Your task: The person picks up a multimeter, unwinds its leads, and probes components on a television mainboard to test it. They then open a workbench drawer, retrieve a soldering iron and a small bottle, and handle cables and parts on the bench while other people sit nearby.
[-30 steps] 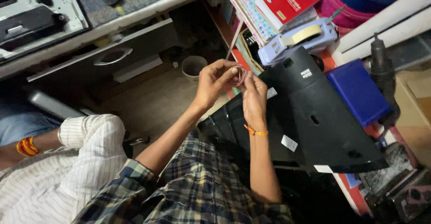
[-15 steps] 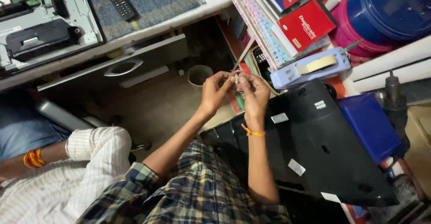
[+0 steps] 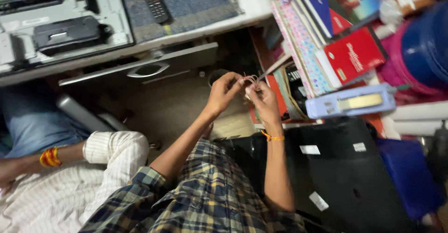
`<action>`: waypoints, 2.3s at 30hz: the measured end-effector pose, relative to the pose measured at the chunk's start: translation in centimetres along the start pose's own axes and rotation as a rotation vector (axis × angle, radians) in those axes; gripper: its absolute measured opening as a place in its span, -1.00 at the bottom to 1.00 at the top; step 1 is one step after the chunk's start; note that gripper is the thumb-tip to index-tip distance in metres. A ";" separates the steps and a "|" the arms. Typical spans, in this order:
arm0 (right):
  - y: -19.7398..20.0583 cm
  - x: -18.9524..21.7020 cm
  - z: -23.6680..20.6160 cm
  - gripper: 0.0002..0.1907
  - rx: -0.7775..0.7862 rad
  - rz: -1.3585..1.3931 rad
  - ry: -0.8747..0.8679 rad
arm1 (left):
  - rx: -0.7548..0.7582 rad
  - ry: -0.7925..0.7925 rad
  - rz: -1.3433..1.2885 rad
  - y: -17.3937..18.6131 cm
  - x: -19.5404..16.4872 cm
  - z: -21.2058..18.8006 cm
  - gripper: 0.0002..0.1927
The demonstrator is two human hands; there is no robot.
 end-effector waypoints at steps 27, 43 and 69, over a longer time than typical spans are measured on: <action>-14.3 -6.0 9.1 -0.72 0.334 -0.566 0.191 | -0.961 -0.185 1.012 26.0 -8.9 4.7 -0.44; -42.7 -17.4 11.0 -0.88 0.474 0.098 -0.617 | -0.657 -0.240 1.339 25.0 -2.6 3.3 -0.22; -22.3 -14.3 7.2 -0.66 0.406 -0.218 -0.306 | -0.502 -0.204 1.194 21.3 1.8 -4.5 -0.25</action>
Point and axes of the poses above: each hand's wrist, its own z-axis towards the middle knuckle, its own y-axis out of the back of the hand, x = y × z, the point moved 5 cm from there along z, towards the middle knuckle, and after that the axes turned 7 degrees about -x, right-handed, at the moved point
